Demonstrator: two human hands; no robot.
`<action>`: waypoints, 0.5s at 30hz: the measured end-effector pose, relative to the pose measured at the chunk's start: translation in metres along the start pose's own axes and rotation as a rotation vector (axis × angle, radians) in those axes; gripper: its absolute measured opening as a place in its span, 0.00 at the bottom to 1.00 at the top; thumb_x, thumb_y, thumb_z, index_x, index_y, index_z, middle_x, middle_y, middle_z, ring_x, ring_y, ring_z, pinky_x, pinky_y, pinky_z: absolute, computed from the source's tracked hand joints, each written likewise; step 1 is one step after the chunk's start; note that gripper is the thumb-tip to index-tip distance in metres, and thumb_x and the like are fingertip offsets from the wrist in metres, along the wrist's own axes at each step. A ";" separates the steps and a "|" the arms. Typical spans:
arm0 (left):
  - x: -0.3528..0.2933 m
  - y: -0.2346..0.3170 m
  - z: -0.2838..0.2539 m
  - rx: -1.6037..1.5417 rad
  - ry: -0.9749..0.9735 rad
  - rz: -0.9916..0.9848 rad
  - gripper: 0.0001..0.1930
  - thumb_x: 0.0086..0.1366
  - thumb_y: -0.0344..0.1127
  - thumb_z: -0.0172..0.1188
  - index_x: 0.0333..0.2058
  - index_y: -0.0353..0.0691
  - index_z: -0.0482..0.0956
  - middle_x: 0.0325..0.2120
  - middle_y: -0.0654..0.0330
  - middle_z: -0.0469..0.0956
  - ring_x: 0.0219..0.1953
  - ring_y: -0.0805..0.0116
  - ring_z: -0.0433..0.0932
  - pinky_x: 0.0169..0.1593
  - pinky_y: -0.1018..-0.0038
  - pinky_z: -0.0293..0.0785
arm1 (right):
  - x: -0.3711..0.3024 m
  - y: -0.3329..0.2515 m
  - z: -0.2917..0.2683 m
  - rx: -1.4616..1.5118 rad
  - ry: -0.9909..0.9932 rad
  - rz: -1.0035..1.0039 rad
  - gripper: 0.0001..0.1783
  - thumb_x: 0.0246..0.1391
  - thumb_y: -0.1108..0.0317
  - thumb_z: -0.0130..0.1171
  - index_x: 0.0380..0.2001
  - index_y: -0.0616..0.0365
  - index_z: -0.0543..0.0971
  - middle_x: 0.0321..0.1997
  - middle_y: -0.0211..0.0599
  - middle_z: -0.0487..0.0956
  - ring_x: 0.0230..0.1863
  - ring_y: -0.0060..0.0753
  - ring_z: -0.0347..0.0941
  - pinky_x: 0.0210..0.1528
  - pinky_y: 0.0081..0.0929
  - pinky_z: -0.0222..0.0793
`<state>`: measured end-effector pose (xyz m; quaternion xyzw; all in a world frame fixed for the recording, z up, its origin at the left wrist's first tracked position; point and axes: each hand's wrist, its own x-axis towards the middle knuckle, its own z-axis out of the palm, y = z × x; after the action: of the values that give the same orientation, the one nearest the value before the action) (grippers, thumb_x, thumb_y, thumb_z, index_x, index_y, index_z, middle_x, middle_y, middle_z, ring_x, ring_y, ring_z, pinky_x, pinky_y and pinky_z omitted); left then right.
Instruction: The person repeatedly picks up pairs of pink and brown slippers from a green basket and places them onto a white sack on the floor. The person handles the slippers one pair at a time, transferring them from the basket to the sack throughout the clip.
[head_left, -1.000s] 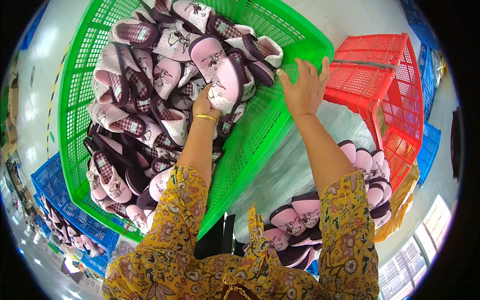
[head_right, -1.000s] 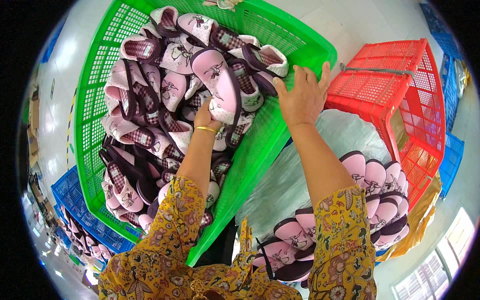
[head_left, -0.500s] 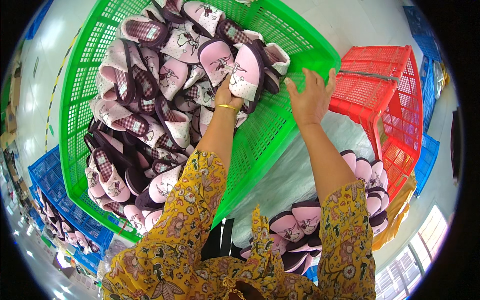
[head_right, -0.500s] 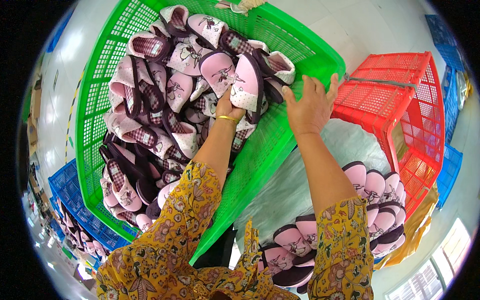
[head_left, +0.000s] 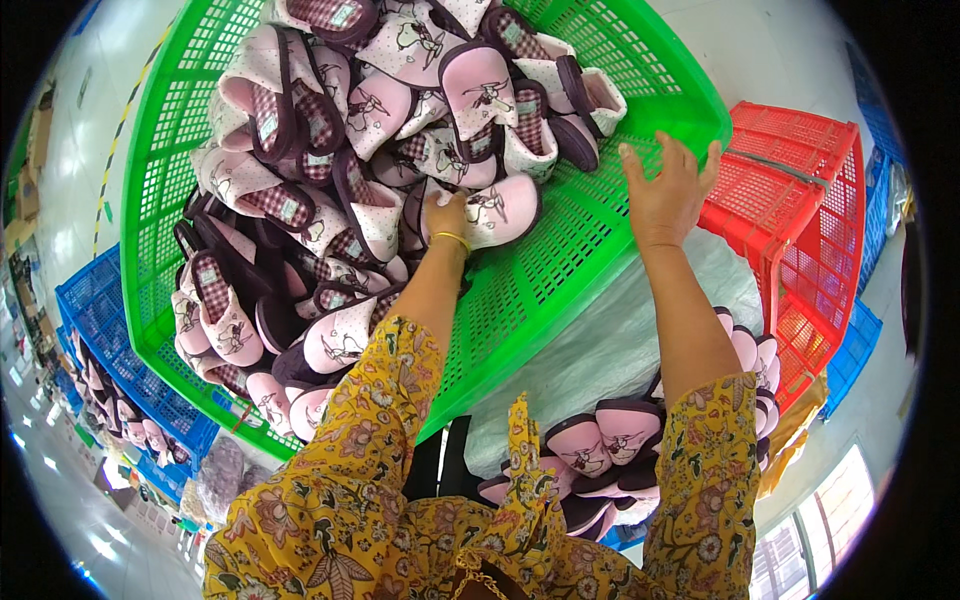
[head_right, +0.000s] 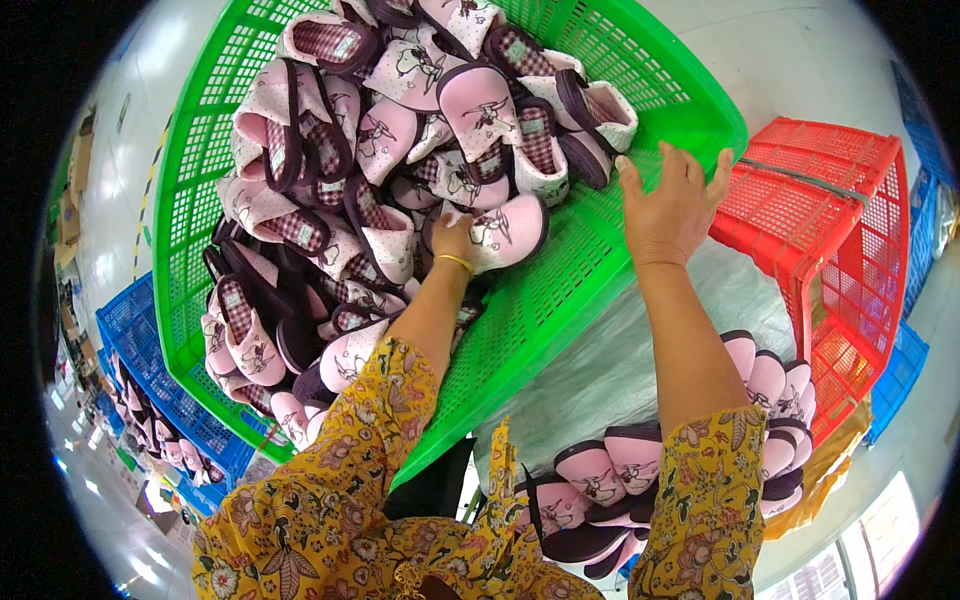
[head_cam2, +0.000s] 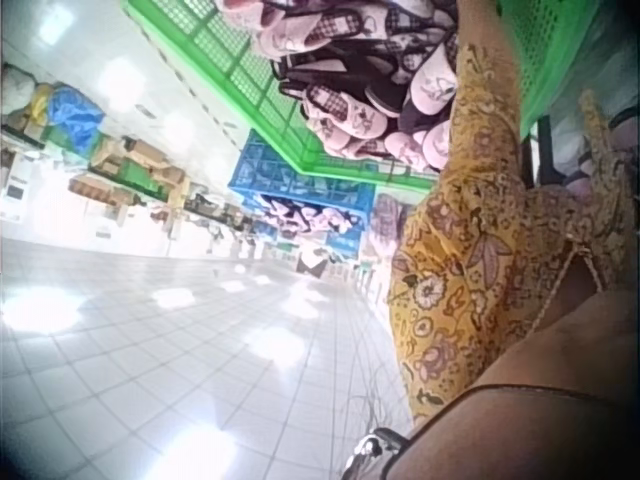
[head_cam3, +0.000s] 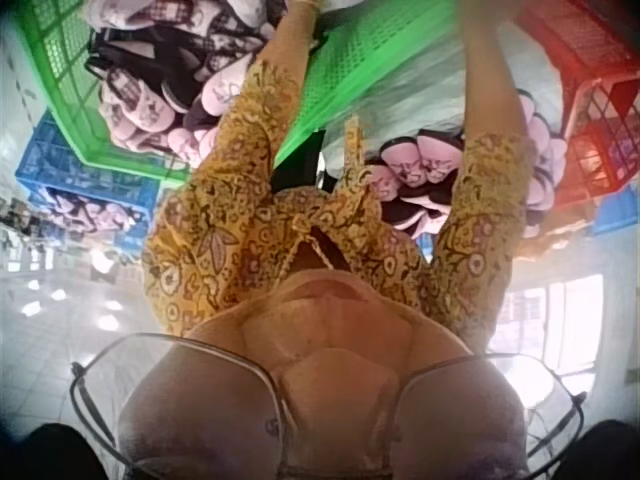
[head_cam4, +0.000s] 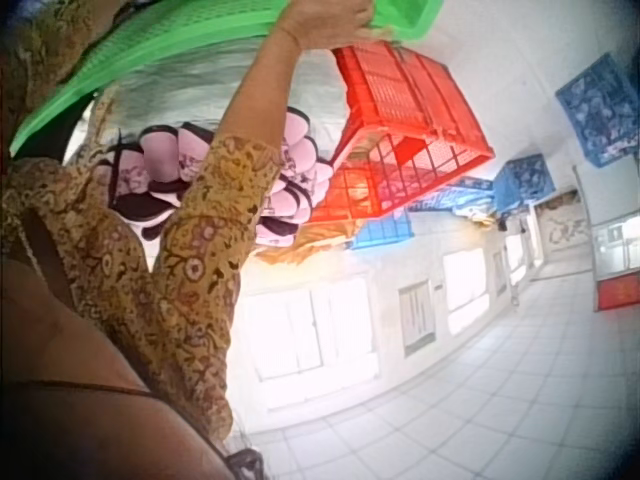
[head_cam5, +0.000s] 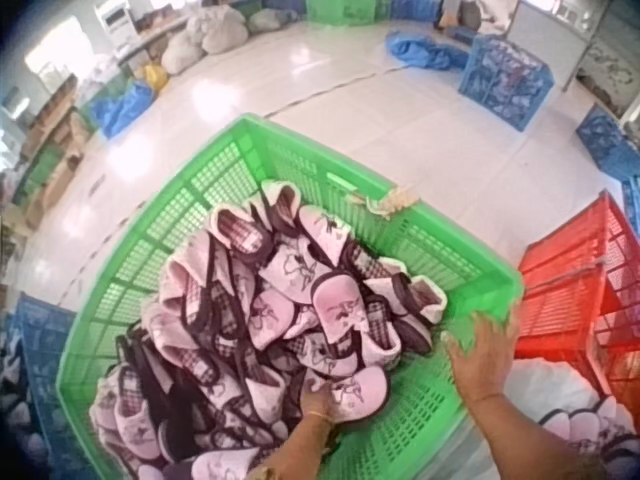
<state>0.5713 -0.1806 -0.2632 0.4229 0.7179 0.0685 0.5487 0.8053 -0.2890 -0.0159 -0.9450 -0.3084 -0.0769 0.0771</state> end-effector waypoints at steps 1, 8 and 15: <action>-0.023 0.026 -0.011 0.230 0.033 0.143 0.33 0.52 0.40 0.61 0.56 0.36 0.65 0.47 0.39 0.74 0.49 0.44 0.74 0.53 0.62 0.69 | -0.002 0.004 0.001 -0.019 -0.003 0.001 0.29 0.46 0.48 0.64 0.46 0.58 0.77 0.47 0.40 0.76 0.67 0.60 0.47 0.66 0.50 0.48; 0.013 0.067 -0.008 0.723 -0.139 0.246 0.39 0.57 0.40 0.55 0.65 0.40 0.48 0.46 0.37 0.74 0.48 0.42 0.75 0.53 0.58 0.69 | -0.003 0.008 -0.001 -0.062 -0.021 -0.004 0.30 0.47 0.47 0.65 0.47 0.57 0.77 0.47 0.40 0.76 0.68 0.59 0.46 0.66 0.50 0.46; 0.060 0.055 -0.029 0.910 -0.289 0.455 0.20 0.54 0.39 0.55 0.42 0.30 0.74 0.39 0.36 0.76 0.45 0.40 0.75 0.50 0.56 0.70 | -0.005 0.008 0.001 -0.015 0.016 -0.007 0.30 0.47 0.46 0.63 0.47 0.57 0.77 0.48 0.40 0.76 0.68 0.56 0.46 0.66 0.48 0.46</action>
<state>0.5738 -0.0941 -0.2648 0.7686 0.4823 -0.1916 0.3741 0.8067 -0.2981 -0.0188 -0.9438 -0.3106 -0.0868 0.0723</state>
